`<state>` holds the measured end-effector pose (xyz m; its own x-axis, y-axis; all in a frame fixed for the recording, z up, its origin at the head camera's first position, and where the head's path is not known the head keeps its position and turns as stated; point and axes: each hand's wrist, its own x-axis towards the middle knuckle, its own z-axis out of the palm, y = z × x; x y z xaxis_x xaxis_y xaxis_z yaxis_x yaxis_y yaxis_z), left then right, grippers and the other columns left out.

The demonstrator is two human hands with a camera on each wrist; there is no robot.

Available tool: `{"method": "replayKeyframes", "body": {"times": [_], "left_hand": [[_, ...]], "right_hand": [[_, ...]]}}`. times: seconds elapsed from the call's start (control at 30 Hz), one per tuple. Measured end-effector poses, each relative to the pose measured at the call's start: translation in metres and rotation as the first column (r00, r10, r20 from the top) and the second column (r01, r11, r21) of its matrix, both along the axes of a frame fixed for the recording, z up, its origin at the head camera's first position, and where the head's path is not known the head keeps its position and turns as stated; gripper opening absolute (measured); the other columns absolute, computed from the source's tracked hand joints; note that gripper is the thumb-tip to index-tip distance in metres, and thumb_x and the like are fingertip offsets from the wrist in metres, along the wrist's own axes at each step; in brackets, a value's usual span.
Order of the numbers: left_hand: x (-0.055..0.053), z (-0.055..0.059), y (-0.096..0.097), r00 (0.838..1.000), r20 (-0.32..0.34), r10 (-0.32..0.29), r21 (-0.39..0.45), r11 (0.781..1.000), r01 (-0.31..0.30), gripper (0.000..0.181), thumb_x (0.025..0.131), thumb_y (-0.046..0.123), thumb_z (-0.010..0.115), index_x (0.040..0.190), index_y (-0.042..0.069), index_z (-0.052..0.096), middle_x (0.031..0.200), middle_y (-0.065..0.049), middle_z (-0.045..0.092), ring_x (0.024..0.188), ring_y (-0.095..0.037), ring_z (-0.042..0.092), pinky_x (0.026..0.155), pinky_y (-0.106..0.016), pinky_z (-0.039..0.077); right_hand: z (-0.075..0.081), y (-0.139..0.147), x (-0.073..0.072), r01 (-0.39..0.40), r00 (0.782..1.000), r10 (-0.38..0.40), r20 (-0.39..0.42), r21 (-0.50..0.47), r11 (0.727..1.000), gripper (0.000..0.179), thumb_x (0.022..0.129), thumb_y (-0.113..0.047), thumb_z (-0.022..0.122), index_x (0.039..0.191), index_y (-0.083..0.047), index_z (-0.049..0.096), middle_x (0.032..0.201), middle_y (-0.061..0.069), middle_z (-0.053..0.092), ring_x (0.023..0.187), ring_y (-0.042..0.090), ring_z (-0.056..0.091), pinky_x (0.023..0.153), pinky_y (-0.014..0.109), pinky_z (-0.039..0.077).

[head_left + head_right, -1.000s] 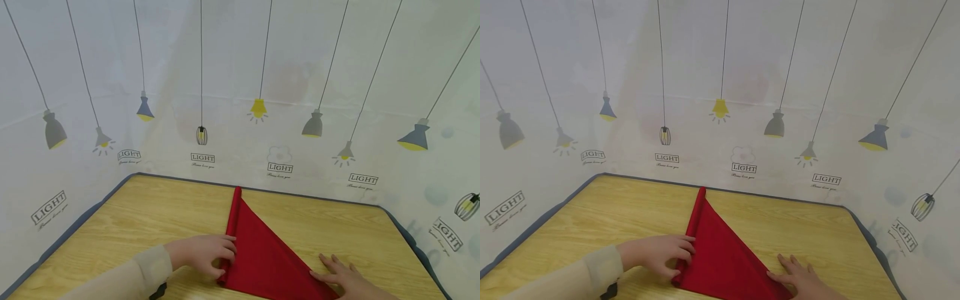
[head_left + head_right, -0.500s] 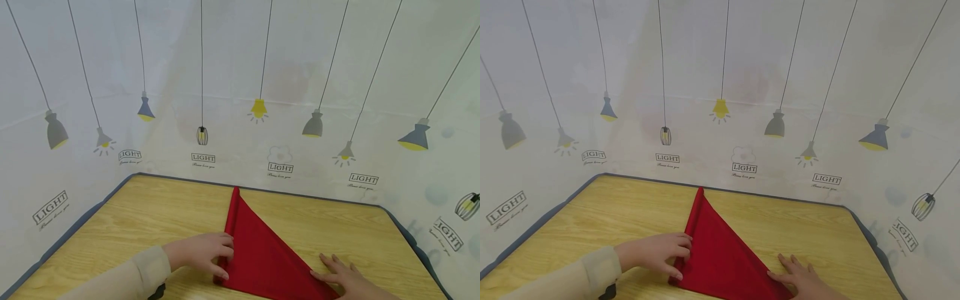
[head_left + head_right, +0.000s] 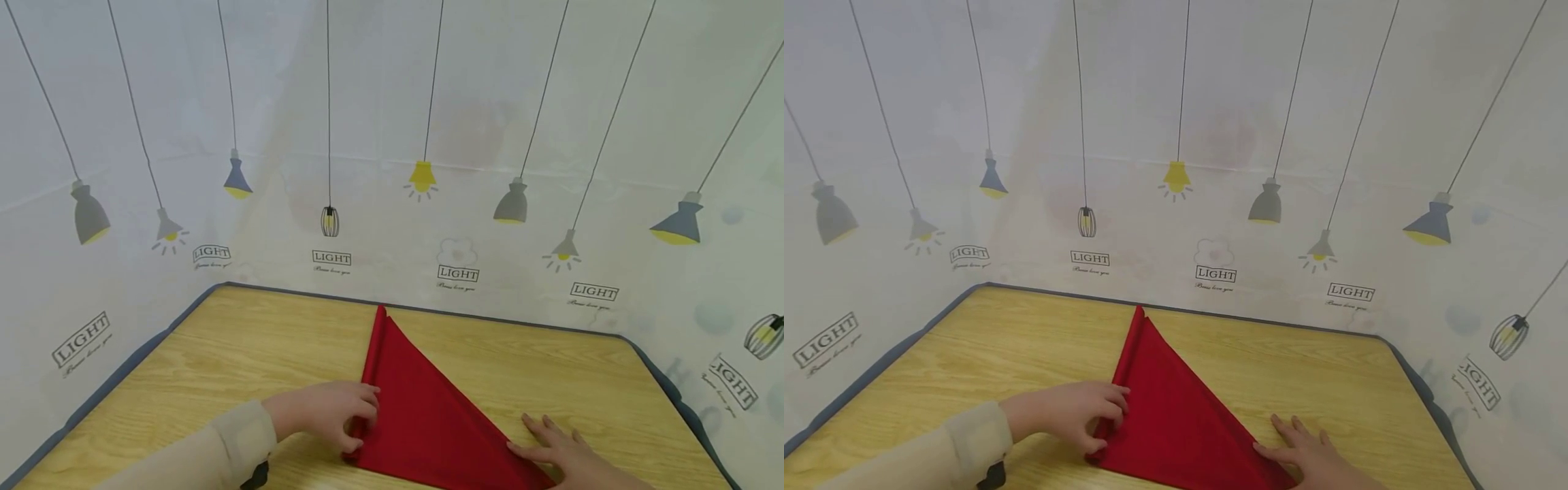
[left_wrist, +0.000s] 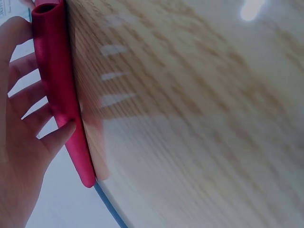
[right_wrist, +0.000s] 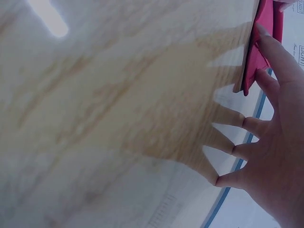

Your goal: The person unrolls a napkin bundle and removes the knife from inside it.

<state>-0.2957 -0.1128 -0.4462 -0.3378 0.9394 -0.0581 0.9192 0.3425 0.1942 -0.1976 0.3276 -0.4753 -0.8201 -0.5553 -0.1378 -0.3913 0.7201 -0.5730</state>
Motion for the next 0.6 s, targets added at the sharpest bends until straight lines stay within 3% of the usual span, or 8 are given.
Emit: {"method": "replayKeyframes", "body": {"times": [0.1,0.2,0.3,0.43,0.6], "left_hand": [[0.0004,-0.0016,-0.003,1.0,0.007,-0.012,0.014,1.0,0.012,0.009,0.088,0.027,0.068,0.095,0.023,0.065,0.119,0.005,0.057,0.129,-0.023,0.046,0.105,-0.031,0.038],[0.0005,-0.0014,-0.0053,0.999,-0.028,-0.039,0.032,0.999,0.04,0.006,0.087,0.022,0.065,0.092,0.021,0.065,0.116,0.004,0.058,0.127,-0.023,0.048,0.104,-0.031,0.038],[0.0006,-0.0012,-0.0075,0.998,-0.051,-0.048,0.041,0.998,0.05,0.004,0.087,0.02,0.063,0.09,0.019,0.066,0.112,0.004,0.057,0.115,-0.016,0.052,0.098,-0.025,0.041],[0.0011,-0.002,-0.0087,0.998,-0.053,-0.027,0.037,0.999,0.029,0.01,0.091,0.03,0.064,0.089,0.021,0.063,0.108,0.007,0.054,0.098,-0.006,0.049,0.086,-0.019,0.042],[0.0008,-0.0038,-0.009,0.997,-0.083,-0.007,0.03,1.0,0.009,0.02,0.092,0.042,0.066,0.085,0.024,0.059,0.098,0.012,0.05,0.091,-0.003,0.045,0.079,-0.017,0.041]], "right_hand": [[-0.0007,-0.0007,-0.0003,-0.006,1.0,0.006,-0.019,0.008,1.0,0.061,0.084,-0.038,0.073,0.141,-0.032,0.053,0.147,0.037,0.026,0.13,0.066,0.011,0.081,0.087,0.005],[-0.0006,-0.0007,-0.0007,-0.008,1.0,0.008,-0.021,0.004,1.0,0.061,0.084,-0.038,0.073,0.141,-0.032,0.052,0.148,0.037,0.026,0.13,0.067,0.011,0.081,0.087,0.005],[-0.0018,0.0006,-0.0012,-0.022,0.999,0.022,-0.039,-0.001,1.0,0.061,0.085,-0.037,0.073,0.142,-0.032,0.052,0.147,0.038,0.026,0.129,0.067,0.012,0.08,0.087,0.006],[-0.0036,0.0027,-0.0016,-0.019,0.999,0.019,-0.044,-0.009,1.0,0.062,0.084,-0.037,0.073,0.141,-0.033,0.052,0.147,0.037,0.027,0.129,0.067,0.012,0.08,0.087,0.006],[-0.0038,0.0029,-0.0019,-0.015,1.0,0.015,-0.025,-0.014,1.0,0.061,0.083,-0.038,0.073,0.141,-0.034,0.052,0.148,0.036,0.027,0.13,0.066,0.011,0.081,0.087,0.005]]}}
